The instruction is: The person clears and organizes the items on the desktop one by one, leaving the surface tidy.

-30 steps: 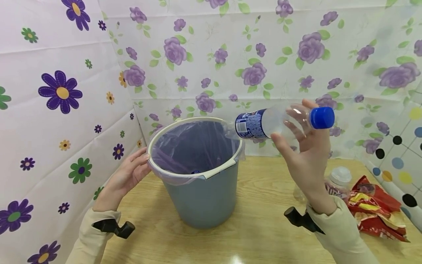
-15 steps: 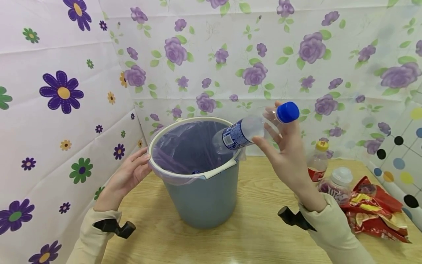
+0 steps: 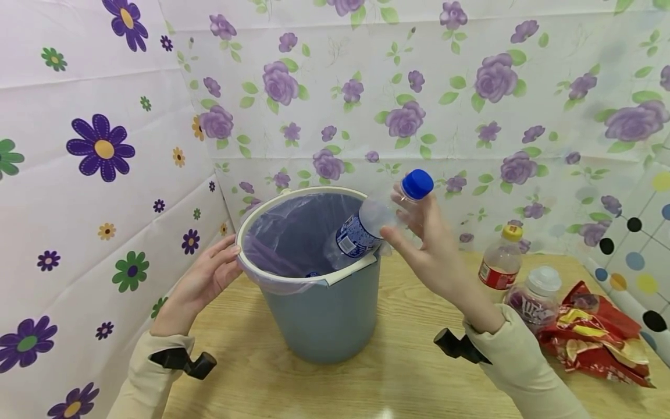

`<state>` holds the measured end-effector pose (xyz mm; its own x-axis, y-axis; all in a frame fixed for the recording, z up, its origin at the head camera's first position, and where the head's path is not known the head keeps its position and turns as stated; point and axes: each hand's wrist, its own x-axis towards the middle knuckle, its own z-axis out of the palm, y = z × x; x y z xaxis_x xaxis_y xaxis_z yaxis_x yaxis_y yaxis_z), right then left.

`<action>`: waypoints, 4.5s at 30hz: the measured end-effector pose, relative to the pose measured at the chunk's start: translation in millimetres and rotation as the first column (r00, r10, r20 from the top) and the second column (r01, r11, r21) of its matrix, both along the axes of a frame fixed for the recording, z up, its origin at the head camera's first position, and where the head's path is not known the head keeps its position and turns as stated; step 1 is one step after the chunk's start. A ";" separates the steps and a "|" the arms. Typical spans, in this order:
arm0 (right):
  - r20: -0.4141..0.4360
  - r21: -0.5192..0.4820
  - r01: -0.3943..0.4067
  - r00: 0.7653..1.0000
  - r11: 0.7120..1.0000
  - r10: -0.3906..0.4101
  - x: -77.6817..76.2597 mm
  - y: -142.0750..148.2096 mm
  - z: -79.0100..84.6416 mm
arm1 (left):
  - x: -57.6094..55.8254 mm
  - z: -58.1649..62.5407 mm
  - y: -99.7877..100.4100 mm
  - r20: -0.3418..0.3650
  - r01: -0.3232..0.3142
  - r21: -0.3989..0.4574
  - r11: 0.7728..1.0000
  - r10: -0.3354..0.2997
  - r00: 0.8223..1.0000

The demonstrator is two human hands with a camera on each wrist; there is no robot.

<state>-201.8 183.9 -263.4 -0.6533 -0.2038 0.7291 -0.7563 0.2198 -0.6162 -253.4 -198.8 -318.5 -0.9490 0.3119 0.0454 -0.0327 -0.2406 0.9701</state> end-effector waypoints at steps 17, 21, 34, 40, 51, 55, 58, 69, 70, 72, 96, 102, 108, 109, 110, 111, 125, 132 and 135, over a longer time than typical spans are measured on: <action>-0.025 0.264 0.153 0.988 0.952 -0.151 -0.4 37.0 -14.3 | -1.3 -2.3 -2.0 0.001 0.000 0.016 1.000 0.000 1.000; -0.038 0.261 0.217 0.976 0.941 -0.214 1.9 49.8 -14.7 | -1.9 -2.2 -1.3 -0.001 0.004 0.014 1.000 -0.004 1.000; 0.029 0.271 0.274 0.956 0.923 -0.292 8.3 81.7 -15.9 | -0.5 1.4 -0.2 -0.002 -0.018 -0.022 1.000 0.018 1.000; 0.104 0.325 0.355 0.908 0.877 -0.406 12.5 99.0 -17.1 | 0.9 4.1 -0.7 0.011 -0.035 -0.042 0.998 0.036 0.999; 0.099 0.488 0.471 0.807 0.735 -0.582 18.9 120.5 -13.0 | 2.3 6.9 1.2 0.024 -0.042 -0.059 0.997 0.043 0.999; 0.070 0.519 0.484 0.798 0.704 -0.599 19.2 124.0 -13.3 | 0.8 5.9 2.3 0.020 -0.039 -0.063 0.997 0.040 0.999; 0.059 0.522 0.483 0.801 0.702 -0.595 18.1 126.1 -16.5 | 0.5 5.0 2.7 0.027 -0.043 -0.062 0.997 0.044 0.999; 0.054 0.556 0.486 0.788 0.674 -0.613 17.5 138.4 -26.5 | 0.3 5.3 3.3 0.031 -0.032 -0.051 0.998 0.034 0.999; 0.056 0.562 0.479 0.792 0.675 -0.608 17.4 139.0 -27.1 | 0.3 5.2 3.2 0.032 -0.032 -0.050 0.998 0.033 0.999; 0.054 0.575 0.465 0.800 0.674 -0.597 17.4 140.1 -28.1 | 0.1 4.9 2.7 0.031 -0.032 -0.050 0.998 0.034 0.999; 0.048 0.733 0.420 0.753 0.535 -0.657 12.9 164.2 -39.9 | 0.5 3.5 1.0 0.037 -0.027 -0.048 0.998 0.028 0.999; 0.142 0.792 0.331 0.718 0.514 -0.681 10.9 179.1 -45.4 | 1.6 4.3 0.9 0.046 -0.035 -0.055 0.998 0.037 0.998; 0.255 0.823 0.216 0.686 0.525 -0.682 9.1 192.9 -50.5 | 0.6 3.2 0.5 0.030 -0.018 -0.045 0.999 0.020 0.999; 0.264 0.822 0.208 0.686 0.530 -0.678 8.8 194.9 -51.8 | 0.3 3.0 0.6 0.029 -0.016 -0.042 0.999 0.018 0.999; 0.274 0.820 0.201 0.685 0.536 -0.675 8.5 196.7 -52.9 | -0.3 2.8 0.3 0.028 -0.013 -0.040 0.999 0.014 1.000; 0.284 0.816 0.194 0.685 0.544 -0.671 8.5 198.4 -54.0 | -0.9 2.5 0.3 0.028 -0.014 -0.037 0.999 0.015 0.999; 0.292 0.777 0.215 0.710 0.592 -0.641 7.1 214.2 -68.2 | -2.2 2.8 0.1 0.036 -0.005 -0.043 0.999 0.007 0.999; 0.272 0.772 0.234 0.718 0.591 -0.641 6.3 218.4 -72.6 | -3.5 2.5 0.6 0.031 -0.008 -0.054 0.999 0.010 0.999; 0.272 0.769 0.241 0.714 0.592 -0.645 6.0 219.8 -75.8 | -4.6 1.7 0.4 0.032 -0.006 -0.050 0.999 0.008 0.999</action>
